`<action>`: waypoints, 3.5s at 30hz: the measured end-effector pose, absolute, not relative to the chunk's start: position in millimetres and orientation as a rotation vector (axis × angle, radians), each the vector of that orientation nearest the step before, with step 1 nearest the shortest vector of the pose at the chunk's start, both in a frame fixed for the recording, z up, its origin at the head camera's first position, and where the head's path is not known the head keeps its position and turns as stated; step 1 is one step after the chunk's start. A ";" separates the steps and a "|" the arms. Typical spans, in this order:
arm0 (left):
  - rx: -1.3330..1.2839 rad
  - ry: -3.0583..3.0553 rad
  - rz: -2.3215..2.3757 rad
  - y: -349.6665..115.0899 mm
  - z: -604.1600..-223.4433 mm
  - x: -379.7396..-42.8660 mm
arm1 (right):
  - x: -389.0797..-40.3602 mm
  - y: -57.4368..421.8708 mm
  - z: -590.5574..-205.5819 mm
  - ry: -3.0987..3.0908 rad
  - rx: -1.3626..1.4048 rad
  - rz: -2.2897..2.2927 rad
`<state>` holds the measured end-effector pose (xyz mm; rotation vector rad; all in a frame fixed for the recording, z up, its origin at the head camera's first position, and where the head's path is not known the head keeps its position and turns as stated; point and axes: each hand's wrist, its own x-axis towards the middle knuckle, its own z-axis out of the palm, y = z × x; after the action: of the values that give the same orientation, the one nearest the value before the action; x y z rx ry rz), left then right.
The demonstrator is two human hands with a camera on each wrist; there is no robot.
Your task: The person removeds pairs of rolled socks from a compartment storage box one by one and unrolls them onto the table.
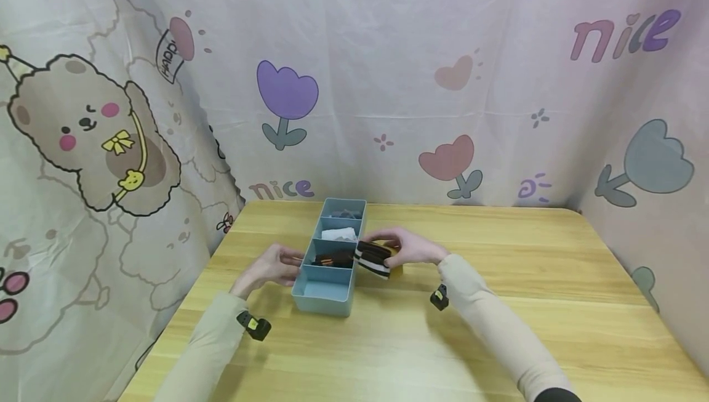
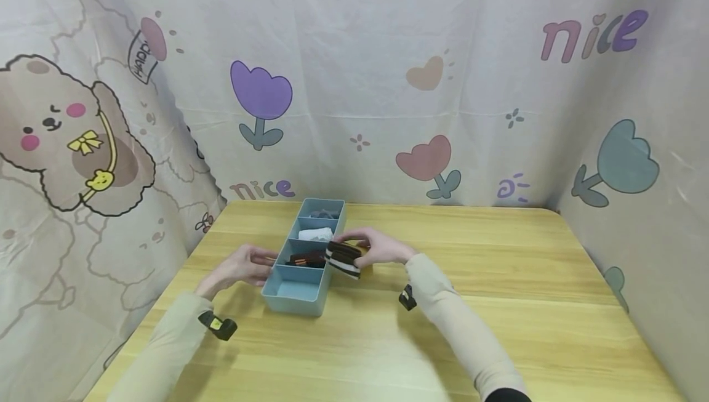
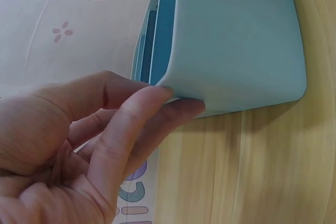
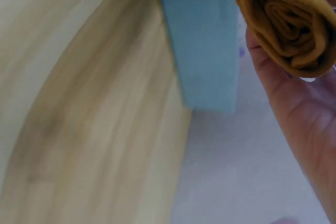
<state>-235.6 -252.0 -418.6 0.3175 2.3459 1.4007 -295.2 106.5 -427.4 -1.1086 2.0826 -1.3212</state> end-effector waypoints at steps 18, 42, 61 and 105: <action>0.335 2.819 0.922 -217.6 -399.9 -222.8 | -308.5 171.9 -487.5 2.274 -0.821 -1.389; 0.025 2.698 1.727 -18.3 -482.8 -235.8 | -298.8 188.1 -502.9 2.152 -0.713 -1.555; 0.113 2.373 2.004 -24.3 -497.3 -239.5 | -298.7 188.7 -506.2 1.933 -0.621 -1.701; 0.565 2.700 1.348 -36.4 -496.8 -239.4 | -304.2 175.6 -493.3 2.531 -0.814 -1.315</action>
<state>-239.4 -36.4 -496.8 0.5648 2.7005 1.3485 -304.2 175.6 -493.3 -0.8135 2.5306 -1.3149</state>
